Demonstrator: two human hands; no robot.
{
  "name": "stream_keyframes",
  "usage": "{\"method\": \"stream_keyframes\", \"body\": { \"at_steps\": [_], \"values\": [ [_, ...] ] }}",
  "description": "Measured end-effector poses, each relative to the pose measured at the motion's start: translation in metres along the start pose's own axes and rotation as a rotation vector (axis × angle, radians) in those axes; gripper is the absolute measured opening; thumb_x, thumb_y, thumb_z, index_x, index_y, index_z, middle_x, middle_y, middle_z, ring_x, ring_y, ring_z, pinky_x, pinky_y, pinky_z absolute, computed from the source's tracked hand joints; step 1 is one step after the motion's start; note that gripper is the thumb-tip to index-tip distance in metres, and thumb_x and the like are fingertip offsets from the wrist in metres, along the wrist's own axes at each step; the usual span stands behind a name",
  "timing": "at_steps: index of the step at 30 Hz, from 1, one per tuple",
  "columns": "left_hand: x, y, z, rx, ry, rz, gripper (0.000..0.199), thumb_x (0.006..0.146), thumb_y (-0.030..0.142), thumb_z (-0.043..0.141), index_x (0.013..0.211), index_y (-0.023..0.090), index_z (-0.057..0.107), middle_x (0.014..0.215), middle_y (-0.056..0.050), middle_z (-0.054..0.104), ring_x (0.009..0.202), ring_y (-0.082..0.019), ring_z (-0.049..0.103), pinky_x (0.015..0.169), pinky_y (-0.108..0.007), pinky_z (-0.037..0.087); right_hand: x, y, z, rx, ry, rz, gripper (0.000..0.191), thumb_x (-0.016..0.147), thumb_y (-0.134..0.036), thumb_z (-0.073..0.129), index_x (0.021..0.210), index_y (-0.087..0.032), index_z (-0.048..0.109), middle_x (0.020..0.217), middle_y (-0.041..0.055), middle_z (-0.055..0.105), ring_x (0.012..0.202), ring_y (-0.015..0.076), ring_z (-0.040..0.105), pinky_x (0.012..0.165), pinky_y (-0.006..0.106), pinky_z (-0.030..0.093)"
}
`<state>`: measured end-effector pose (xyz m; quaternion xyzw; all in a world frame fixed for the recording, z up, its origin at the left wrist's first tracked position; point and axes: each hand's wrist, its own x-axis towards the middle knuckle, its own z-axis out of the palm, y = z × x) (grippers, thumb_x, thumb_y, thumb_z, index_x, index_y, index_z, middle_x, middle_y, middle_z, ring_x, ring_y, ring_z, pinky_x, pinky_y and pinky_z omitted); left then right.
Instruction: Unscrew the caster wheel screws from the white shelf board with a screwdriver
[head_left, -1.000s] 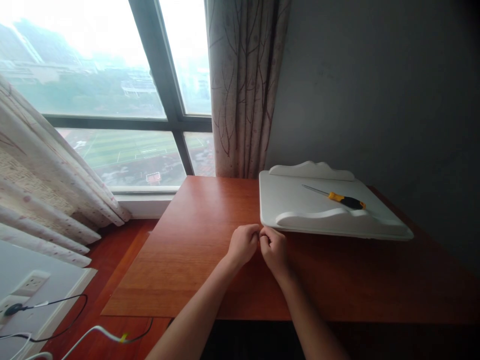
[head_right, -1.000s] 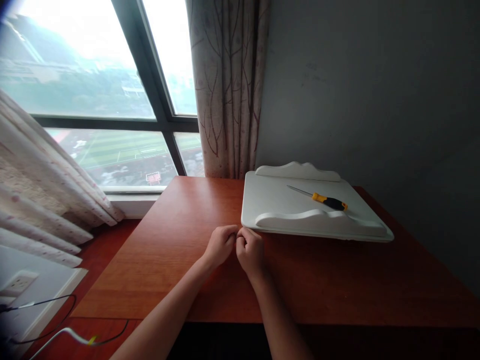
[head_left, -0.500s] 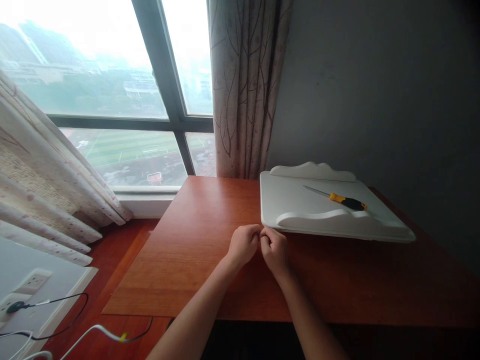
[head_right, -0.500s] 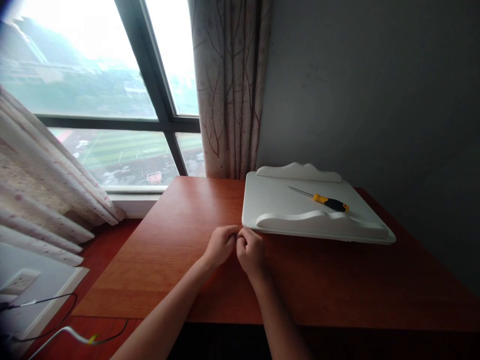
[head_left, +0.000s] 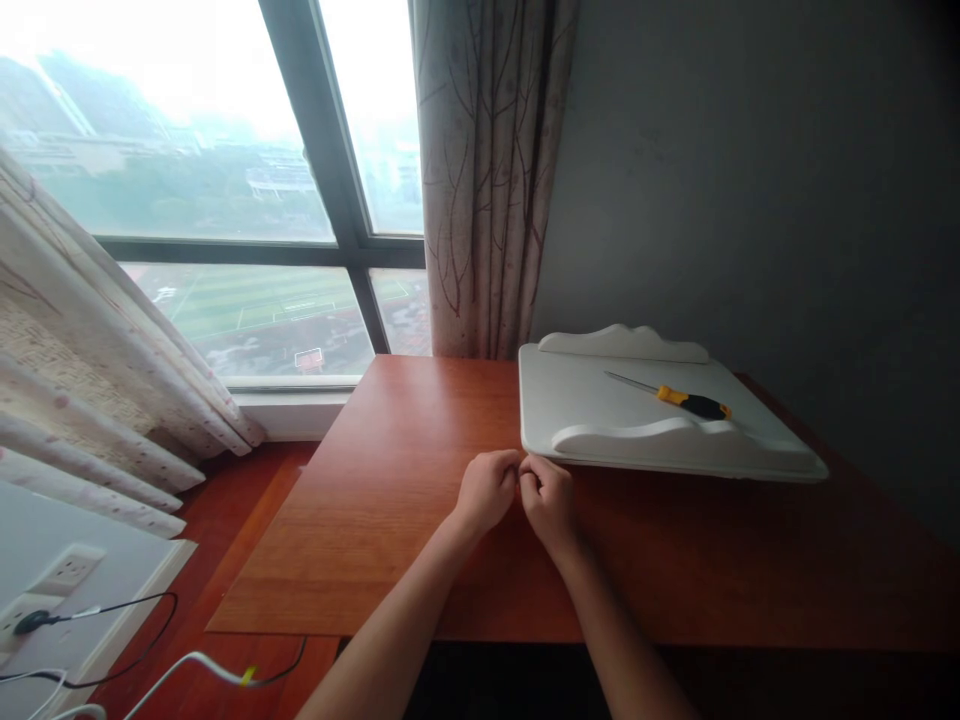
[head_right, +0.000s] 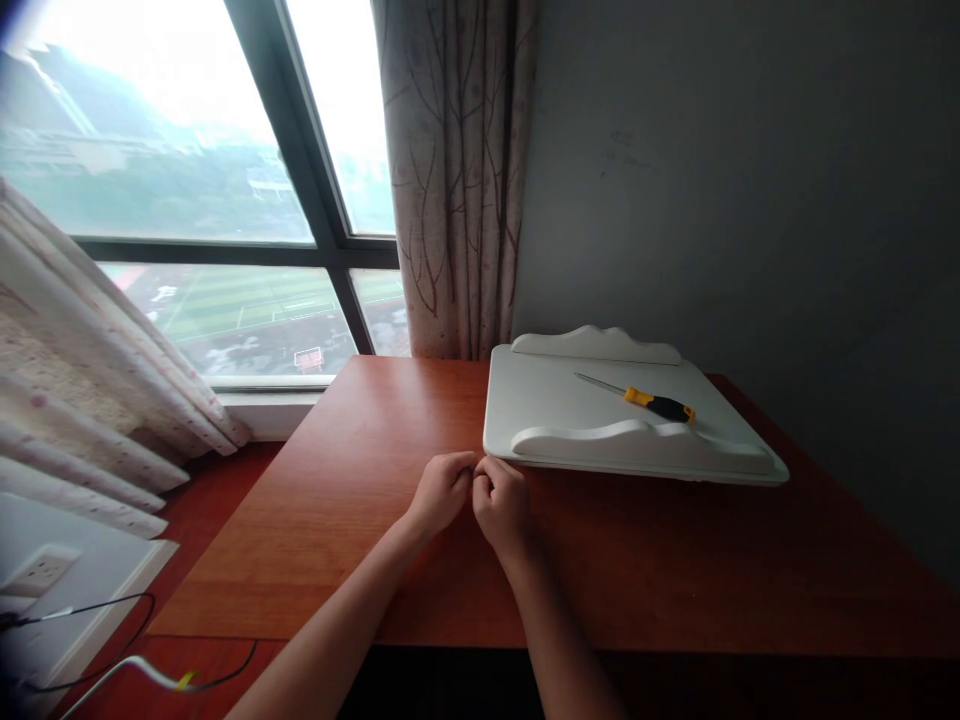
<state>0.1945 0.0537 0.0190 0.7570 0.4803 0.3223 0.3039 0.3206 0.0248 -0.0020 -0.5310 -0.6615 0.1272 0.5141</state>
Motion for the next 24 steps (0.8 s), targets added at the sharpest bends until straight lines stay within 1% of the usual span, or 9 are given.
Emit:
{"method": "stream_keyframes", "body": {
  "at_steps": [7, 12, 19, 24],
  "values": [
    [0.0000, -0.0007, 0.0000, 0.010, 0.004, 0.000, 0.022, 0.077, 0.008, 0.044, 0.058, 0.017, 0.050, 0.060, 0.001, 0.050, 0.060, -0.014, 0.039, 0.059, -0.026, 0.025, 0.0000, 0.0000, 0.0006, 0.000, -0.006, -0.005, 0.022, 0.082, -0.014, 0.041, 0.063, -0.023, 0.048, 0.061, -0.0006, 0.053, 0.057, 0.0153, 0.047, 0.059, 0.029, 0.032],
    [0.0000, -0.0017, 0.0003, 0.011, 0.001, -0.003, 0.021, 0.076, 0.009, 0.043, 0.059, 0.017, 0.051, 0.059, 0.001, 0.049, 0.060, -0.014, 0.040, 0.059, -0.026, 0.026, 0.0001, 0.0006, 0.0010, 0.000, 0.000, -0.009, 0.022, 0.081, -0.014, 0.040, 0.063, -0.023, 0.048, 0.061, -0.0005, 0.054, 0.058, 0.0154, 0.048, 0.060, 0.029, 0.033],
    [0.0001, -0.0019, 0.0003, 0.007, -0.004, -0.009, 0.021, 0.077, 0.010, 0.044, 0.058, 0.018, 0.048, 0.059, 0.001, 0.047, 0.061, -0.014, 0.040, 0.060, -0.026, 0.026, -0.0002, 0.0018, 0.0015, -0.005, -0.005, -0.012, 0.022, 0.081, -0.013, 0.041, 0.063, -0.023, 0.049, 0.062, -0.0002, 0.055, 0.059, 0.0157, 0.049, 0.061, 0.029, 0.034],
    [-0.0001, -0.0018, 0.0003, 0.014, -0.010, -0.019, 0.022, 0.078, 0.010, 0.044, 0.058, 0.018, 0.050, 0.059, 0.001, 0.048, 0.061, -0.014, 0.041, 0.060, -0.026, 0.027, -0.0008, 0.0018, 0.0011, -0.008, -0.010, -0.007, 0.022, 0.081, -0.013, 0.041, 0.063, -0.023, 0.049, 0.062, -0.0003, 0.055, 0.058, 0.0157, 0.049, 0.061, 0.028, 0.034]
  ]
}}
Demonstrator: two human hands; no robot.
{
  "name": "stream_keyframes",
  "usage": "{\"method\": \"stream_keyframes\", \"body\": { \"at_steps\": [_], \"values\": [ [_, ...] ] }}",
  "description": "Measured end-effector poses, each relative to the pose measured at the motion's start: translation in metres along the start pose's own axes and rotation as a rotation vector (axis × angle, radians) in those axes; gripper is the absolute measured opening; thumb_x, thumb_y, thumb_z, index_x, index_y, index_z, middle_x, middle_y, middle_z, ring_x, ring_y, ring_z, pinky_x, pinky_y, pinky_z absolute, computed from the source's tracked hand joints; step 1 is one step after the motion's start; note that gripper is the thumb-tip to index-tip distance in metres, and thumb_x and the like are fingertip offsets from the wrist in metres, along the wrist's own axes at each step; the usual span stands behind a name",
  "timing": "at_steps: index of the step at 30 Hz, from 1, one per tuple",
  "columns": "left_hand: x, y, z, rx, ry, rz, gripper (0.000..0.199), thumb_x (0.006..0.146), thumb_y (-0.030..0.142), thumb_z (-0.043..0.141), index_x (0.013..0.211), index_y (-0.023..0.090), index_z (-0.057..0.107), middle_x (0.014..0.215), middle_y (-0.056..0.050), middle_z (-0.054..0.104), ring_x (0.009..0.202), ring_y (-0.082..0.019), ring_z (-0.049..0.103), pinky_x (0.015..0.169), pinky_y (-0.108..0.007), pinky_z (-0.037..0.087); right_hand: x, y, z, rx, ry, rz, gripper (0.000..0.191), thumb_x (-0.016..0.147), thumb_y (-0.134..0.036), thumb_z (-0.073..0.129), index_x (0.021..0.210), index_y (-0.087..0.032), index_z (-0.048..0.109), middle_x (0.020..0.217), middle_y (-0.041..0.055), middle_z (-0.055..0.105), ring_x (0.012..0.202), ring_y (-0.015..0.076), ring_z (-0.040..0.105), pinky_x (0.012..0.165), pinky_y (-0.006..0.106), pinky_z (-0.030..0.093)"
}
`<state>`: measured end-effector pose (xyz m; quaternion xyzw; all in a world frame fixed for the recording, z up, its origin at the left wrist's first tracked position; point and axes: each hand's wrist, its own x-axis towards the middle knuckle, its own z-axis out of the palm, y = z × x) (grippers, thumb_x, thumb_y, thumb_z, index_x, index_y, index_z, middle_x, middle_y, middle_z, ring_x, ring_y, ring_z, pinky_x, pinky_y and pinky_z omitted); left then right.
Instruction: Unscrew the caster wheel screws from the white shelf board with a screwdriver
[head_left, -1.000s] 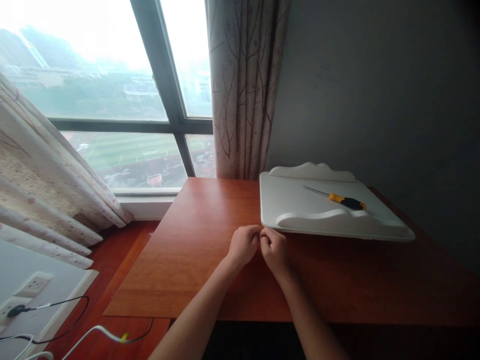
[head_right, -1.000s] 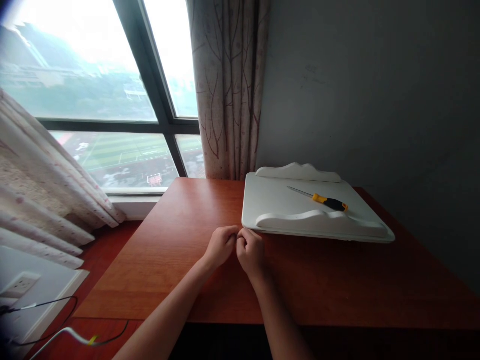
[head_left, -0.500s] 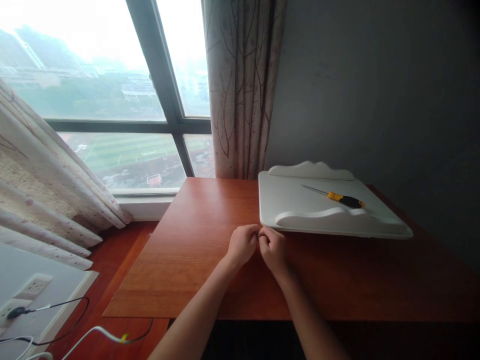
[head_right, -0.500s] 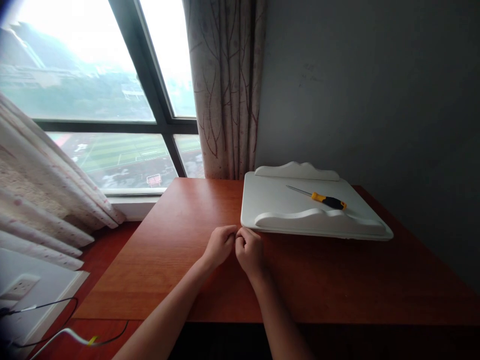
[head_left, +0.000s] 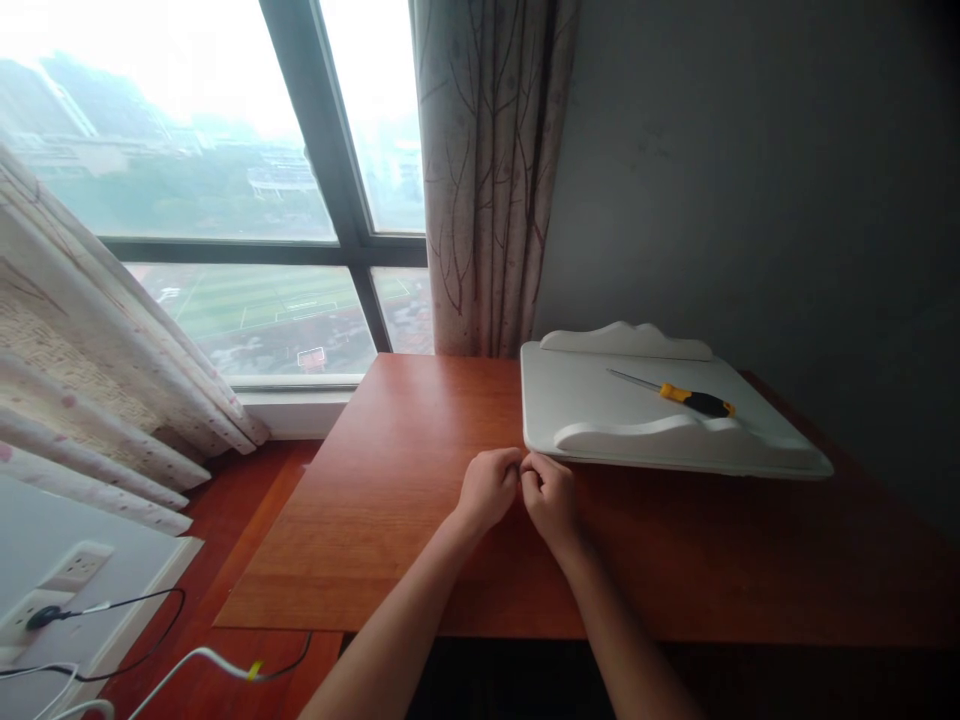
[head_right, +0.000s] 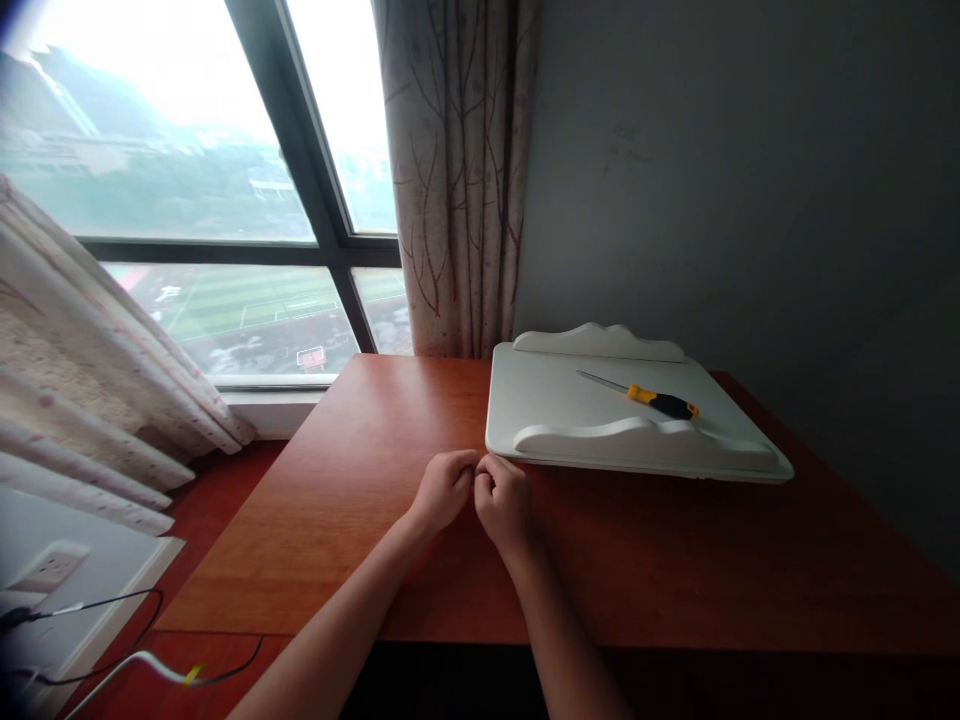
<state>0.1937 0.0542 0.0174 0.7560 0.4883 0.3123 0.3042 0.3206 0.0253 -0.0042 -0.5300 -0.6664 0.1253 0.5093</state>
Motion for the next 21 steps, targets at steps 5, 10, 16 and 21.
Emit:
{"method": "stream_keyframes", "body": {
  "at_steps": [5, 10, 16, 21],
  "values": [
    [-0.0007, 0.0020, -0.0003, 0.006, 0.001, 0.009, 0.022, 0.078, 0.009, 0.044, 0.059, 0.018, 0.052, 0.060, 0.001, 0.049, 0.061, -0.014, 0.041, 0.060, -0.026, 0.027, 0.0001, 0.0003, -0.0008, -0.004, 0.004, 0.005, 0.022, 0.081, -0.014, 0.041, 0.063, -0.023, 0.048, 0.062, -0.0004, 0.055, 0.058, 0.0158, 0.049, 0.061, 0.028, 0.034],
    [-0.0003, 0.0043, -0.0012, 0.016, 0.004, 0.015, 0.022, 0.077, 0.008, 0.044, 0.058, 0.017, 0.053, 0.059, 0.001, 0.050, 0.059, -0.014, 0.039, 0.060, -0.027, 0.025, 0.0006, -0.0002, -0.0014, -0.004, 0.010, 0.002, 0.022, 0.081, -0.014, 0.041, 0.062, -0.024, 0.047, 0.061, -0.0006, 0.054, 0.057, 0.0157, 0.048, 0.060, 0.029, 0.033],
    [0.0006, 0.0039, -0.0011, 0.028, 0.003, 0.010, 0.022, 0.077, 0.008, 0.045, 0.058, 0.017, 0.054, 0.059, 0.001, 0.050, 0.059, -0.014, 0.039, 0.059, -0.027, 0.025, 0.0011, -0.0010, -0.0015, 0.000, 0.018, -0.002, 0.022, 0.081, -0.014, 0.041, 0.062, -0.024, 0.048, 0.061, -0.0003, 0.055, 0.058, 0.0160, 0.048, 0.060, 0.029, 0.034],
    [0.0006, 0.0027, -0.0005, 0.030, 0.008, 0.016, 0.022, 0.077, 0.008, 0.044, 0.059, 0.017, 0.055, 0.059, 0.000, 0.050, 0.059, -0.014, 0.040, 0.060, -0.027, 0.026, 0.0008, -0.0010, -0.0013, 0.007, 0.011, 0.003, 0.022, 0.081, -0.014, 0.041, 0.063, -0.024, 0.047, 0.062, -0.0001, 0.055, 0.058, 0.0160, 0.049, 0.061, 0.028, 0.035]
  ]
}}
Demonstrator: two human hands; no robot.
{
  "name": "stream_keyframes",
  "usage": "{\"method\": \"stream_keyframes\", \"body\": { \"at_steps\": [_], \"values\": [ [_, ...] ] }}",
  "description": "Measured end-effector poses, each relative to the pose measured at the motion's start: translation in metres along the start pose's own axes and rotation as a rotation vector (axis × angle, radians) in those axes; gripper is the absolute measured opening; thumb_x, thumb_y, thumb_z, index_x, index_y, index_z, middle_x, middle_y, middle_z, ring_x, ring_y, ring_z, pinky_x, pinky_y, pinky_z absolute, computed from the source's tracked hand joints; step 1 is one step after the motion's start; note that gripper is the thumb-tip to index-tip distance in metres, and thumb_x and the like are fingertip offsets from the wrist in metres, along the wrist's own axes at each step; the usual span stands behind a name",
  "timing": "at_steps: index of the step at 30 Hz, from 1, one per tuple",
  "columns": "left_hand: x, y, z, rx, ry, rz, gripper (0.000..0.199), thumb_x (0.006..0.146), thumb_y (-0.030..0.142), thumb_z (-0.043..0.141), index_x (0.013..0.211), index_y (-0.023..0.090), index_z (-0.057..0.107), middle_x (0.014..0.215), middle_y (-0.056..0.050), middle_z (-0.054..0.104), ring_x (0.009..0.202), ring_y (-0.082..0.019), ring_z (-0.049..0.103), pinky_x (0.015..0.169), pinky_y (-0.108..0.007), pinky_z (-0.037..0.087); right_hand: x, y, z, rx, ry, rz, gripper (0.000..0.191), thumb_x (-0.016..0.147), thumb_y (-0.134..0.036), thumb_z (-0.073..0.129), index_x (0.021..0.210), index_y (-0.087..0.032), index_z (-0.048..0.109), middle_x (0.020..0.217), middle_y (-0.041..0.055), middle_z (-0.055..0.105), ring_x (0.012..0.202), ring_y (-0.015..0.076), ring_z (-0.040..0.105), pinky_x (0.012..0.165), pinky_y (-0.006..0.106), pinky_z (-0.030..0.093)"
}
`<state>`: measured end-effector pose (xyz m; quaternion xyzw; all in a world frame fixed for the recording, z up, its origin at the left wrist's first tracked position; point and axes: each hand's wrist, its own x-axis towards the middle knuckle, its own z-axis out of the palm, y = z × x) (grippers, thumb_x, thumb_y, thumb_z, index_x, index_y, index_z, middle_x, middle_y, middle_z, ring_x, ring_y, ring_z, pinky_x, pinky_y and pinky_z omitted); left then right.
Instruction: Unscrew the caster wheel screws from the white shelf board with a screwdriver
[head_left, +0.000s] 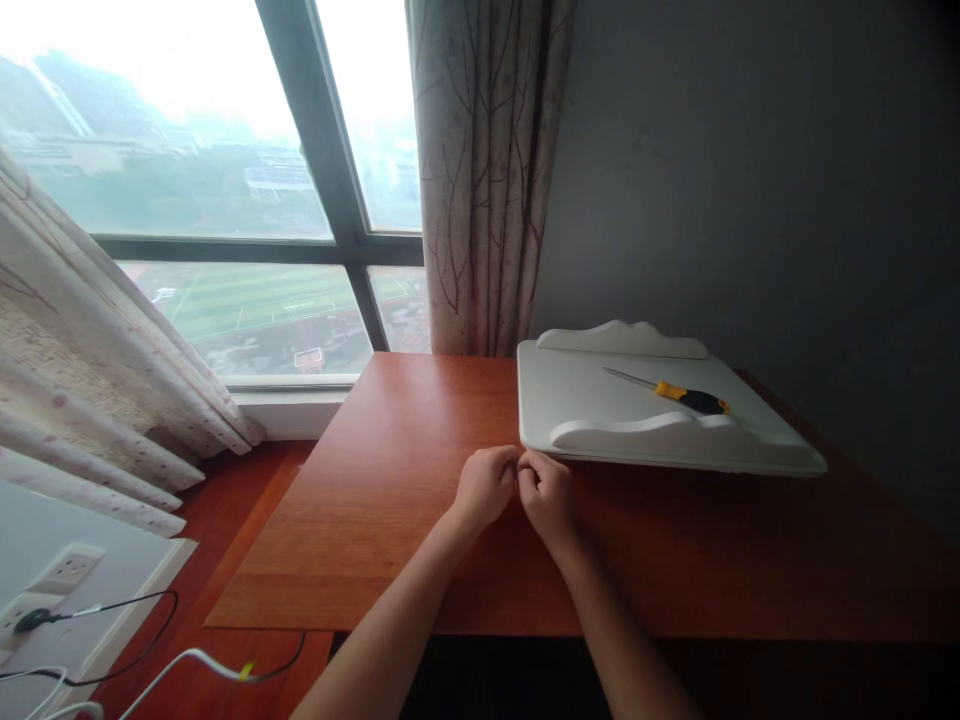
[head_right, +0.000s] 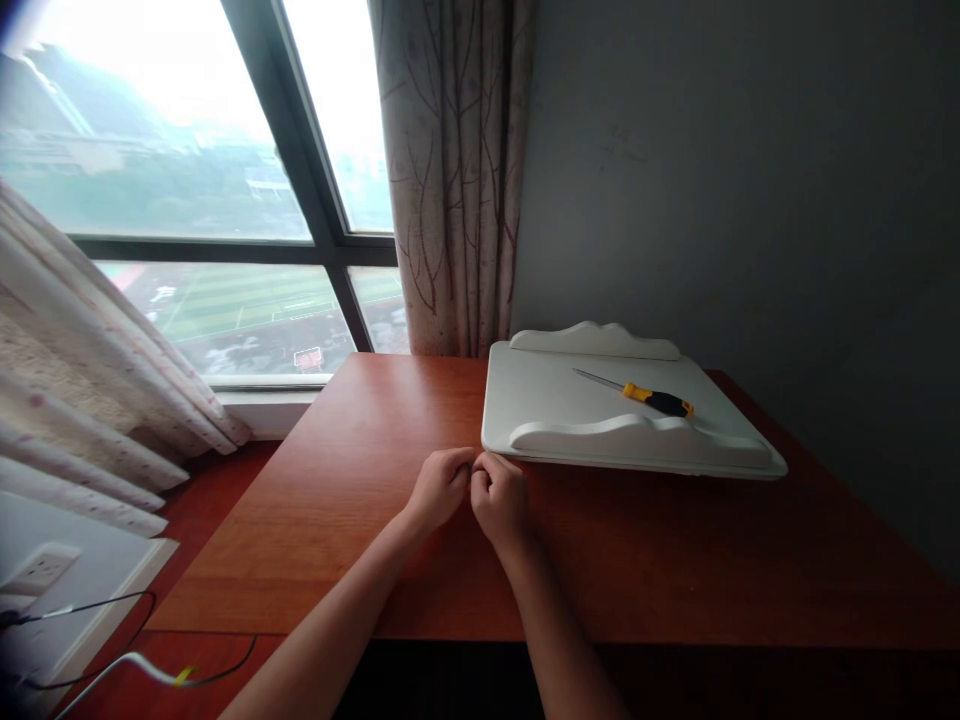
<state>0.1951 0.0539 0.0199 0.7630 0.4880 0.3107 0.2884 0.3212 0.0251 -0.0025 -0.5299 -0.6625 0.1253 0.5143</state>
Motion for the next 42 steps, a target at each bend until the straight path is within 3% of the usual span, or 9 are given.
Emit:
{"method": "stream_keyframes", "body": {
  "at_steps": [42],
  "values": [
    [-0.0013, 0.0020, -0.0022, 0.022, 0.003, 0.036, 0.022, 0.079, 0.009, 0.044, 0.059, 0.018, 0.049, 0.059, 0.000, 0.050, 0.059, -0.014, 0.040, 0.060, -0.027, 0.025, -0.0002, 0.0005, 0.0008, 0.000, -0.012, 0.005, 0.021, 0.081, -0.014, 0.041, 0.063, -0.023, 0.045, 0.062, -0.0007, 0.052, 0.059, 0.0152, 0.047, 0.061, 0.028, 0.032]
  ]
}}
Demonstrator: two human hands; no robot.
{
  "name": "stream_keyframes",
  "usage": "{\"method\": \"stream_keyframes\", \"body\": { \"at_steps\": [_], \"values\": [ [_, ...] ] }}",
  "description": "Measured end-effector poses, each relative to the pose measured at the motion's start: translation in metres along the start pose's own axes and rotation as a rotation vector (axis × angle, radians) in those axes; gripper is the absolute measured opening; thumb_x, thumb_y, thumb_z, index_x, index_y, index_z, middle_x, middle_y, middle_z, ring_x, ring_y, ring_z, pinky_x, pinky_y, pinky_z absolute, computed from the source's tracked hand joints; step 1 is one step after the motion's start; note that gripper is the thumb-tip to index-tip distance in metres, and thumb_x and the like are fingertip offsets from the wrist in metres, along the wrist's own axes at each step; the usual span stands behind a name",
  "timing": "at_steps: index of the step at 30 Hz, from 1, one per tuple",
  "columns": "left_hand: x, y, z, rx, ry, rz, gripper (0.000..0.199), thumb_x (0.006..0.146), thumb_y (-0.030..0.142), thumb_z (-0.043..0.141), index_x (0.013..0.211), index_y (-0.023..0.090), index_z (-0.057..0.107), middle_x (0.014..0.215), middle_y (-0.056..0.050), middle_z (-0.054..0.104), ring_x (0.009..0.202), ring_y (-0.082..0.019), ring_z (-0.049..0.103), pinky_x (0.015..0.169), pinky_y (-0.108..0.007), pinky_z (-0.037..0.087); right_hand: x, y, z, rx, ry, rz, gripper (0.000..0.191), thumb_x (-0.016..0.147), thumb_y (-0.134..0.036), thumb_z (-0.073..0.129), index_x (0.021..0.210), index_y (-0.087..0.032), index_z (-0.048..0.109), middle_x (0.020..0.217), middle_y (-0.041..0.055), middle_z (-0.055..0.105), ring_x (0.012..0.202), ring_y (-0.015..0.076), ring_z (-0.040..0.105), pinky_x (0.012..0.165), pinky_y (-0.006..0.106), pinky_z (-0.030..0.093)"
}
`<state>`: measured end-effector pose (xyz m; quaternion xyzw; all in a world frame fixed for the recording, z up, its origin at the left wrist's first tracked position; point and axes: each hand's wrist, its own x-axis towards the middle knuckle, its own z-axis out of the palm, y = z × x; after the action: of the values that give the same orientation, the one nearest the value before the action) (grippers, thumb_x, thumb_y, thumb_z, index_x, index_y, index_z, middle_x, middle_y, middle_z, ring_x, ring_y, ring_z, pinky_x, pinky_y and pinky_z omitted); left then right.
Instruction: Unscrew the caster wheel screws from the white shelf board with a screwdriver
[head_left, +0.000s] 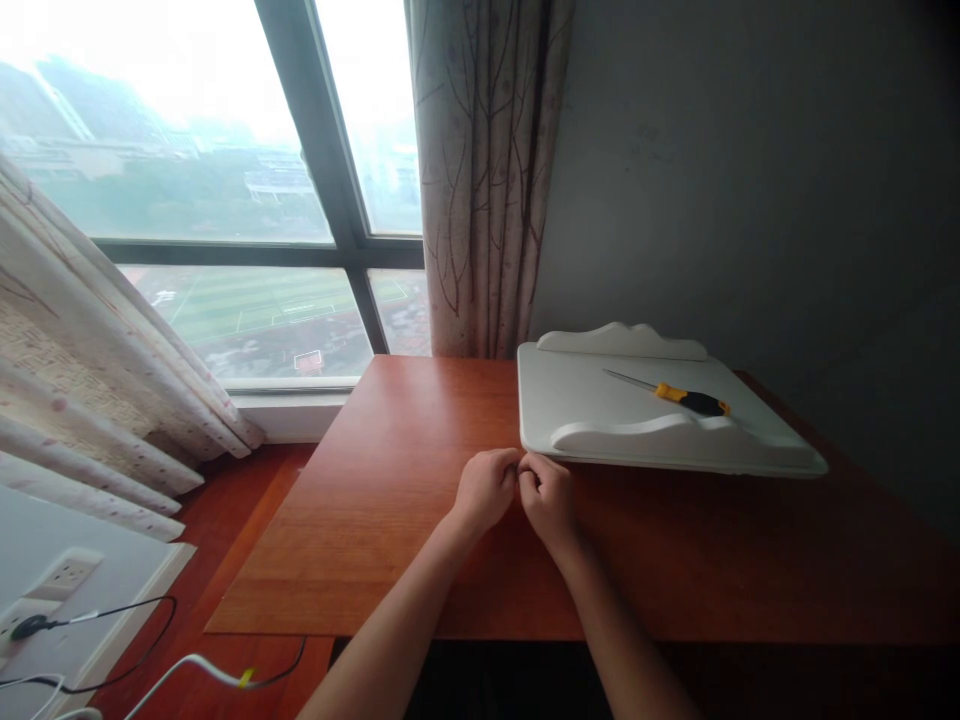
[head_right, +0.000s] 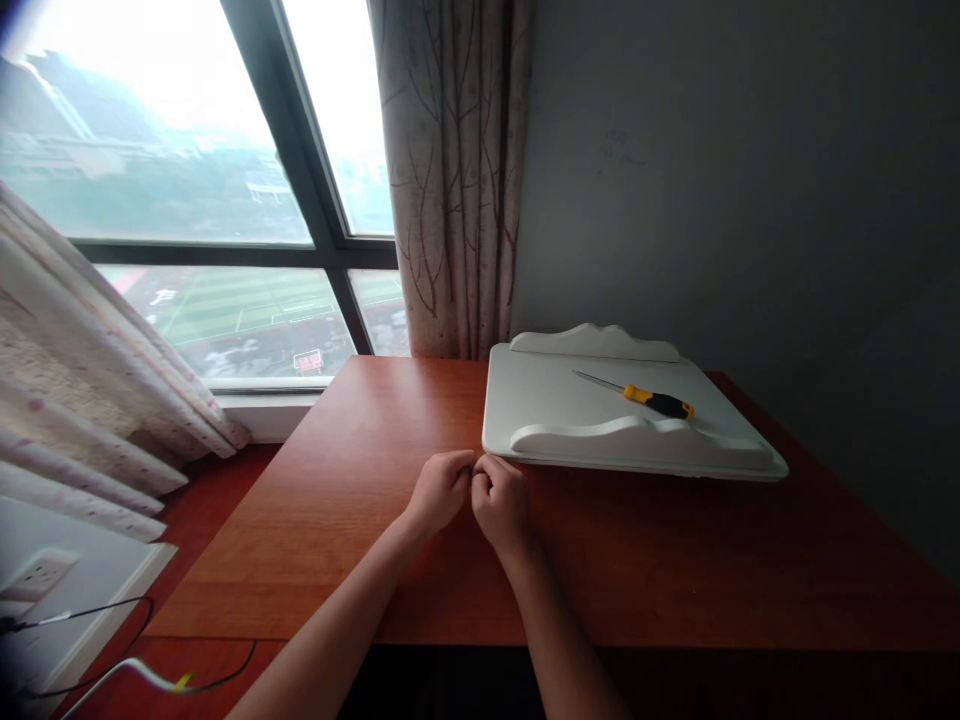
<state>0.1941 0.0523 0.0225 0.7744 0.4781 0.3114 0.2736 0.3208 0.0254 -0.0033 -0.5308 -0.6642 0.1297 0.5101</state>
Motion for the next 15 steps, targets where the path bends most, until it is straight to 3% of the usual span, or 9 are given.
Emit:
{"method": "stream_keyframes", "body": {
  "at_steps": [15],
  "values": [
    [0.0002, -0.0020, 0.0012, 0.014, 0.004, 0.001, 0.022, 0.079, 0.008, 0.045, 0.060, 0.017, 0.052, 0.060, 0.000, 0.053, 0.058, -0.014, 0.041, 0.060, -0.026, 0.025, -0.0005, 0.0013, -0.0001, -0.003, -0.006, 0.002, 0.021, 0.081, -0.014, 0.040, 0.064, -0.023, 0.046, 0.062, -0.0005, 0.053, 0.059, 0.0154, 0.048, 0.061, 0.028, 0.033]
  ]
}}
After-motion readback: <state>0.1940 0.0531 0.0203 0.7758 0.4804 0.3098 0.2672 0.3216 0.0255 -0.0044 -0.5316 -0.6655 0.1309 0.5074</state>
